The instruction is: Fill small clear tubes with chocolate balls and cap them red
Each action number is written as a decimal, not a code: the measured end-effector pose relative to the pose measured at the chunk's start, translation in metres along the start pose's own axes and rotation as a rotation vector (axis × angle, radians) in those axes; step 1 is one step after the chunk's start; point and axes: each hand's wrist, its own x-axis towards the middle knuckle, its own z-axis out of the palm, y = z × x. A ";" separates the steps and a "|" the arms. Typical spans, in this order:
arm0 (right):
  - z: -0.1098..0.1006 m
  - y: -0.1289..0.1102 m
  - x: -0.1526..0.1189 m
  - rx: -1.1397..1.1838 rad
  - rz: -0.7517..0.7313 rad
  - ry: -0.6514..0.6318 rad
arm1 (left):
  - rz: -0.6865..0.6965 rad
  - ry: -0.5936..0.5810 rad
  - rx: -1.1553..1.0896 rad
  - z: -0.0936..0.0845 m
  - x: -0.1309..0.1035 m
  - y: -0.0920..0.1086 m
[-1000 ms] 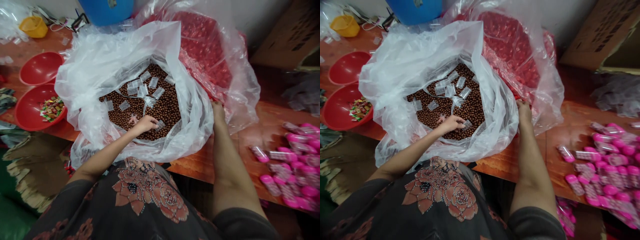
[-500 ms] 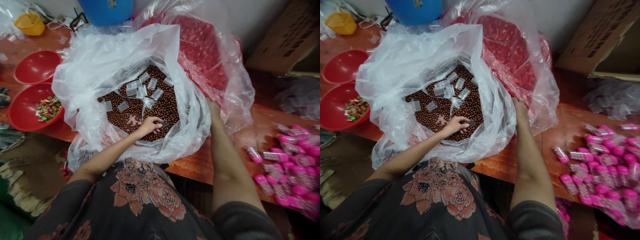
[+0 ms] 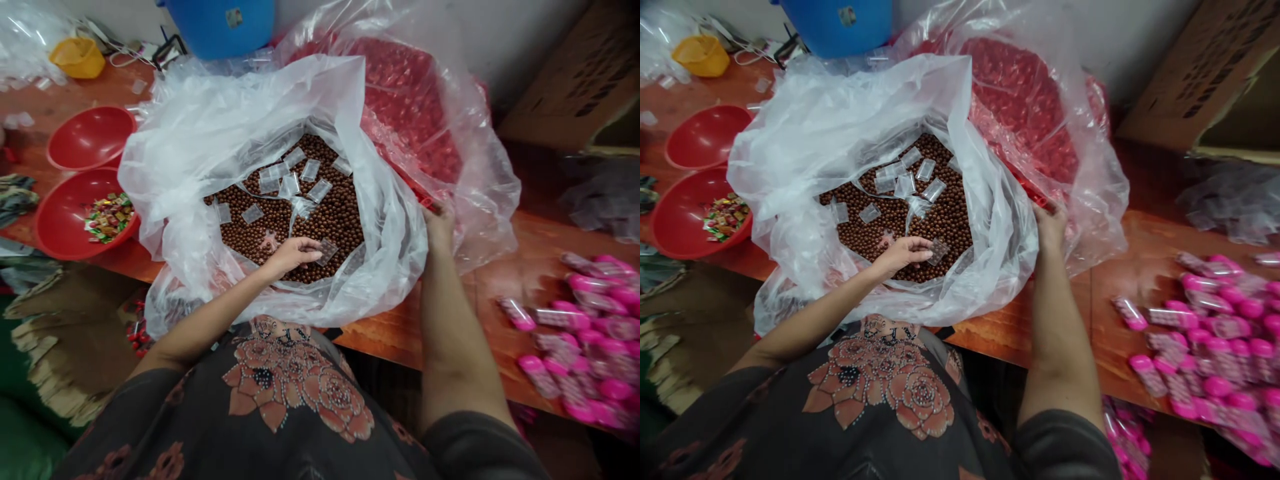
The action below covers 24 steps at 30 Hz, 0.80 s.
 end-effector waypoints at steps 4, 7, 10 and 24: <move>-0.019 -0.007 -0.029 0.247 0.162 0.083 | -0.085 0.010 -0.109 -0.008 -0.022 0.005; -0.040 -0.021 -0.055 0.383 0.208 0.177 | -0.119 0.018 -0.158 -0.013 -0.031 0.004; -0.058 -0.047 -0.089 0.629 0.087 0.239 | -0.118 0.036 -0.158 -0.017 -0.037 0.000; 0.046 -0.128 -0.222 0.511 0.196 -0.591 | 0.044 0.006 -0.091 -0.024 -0.061 -0.009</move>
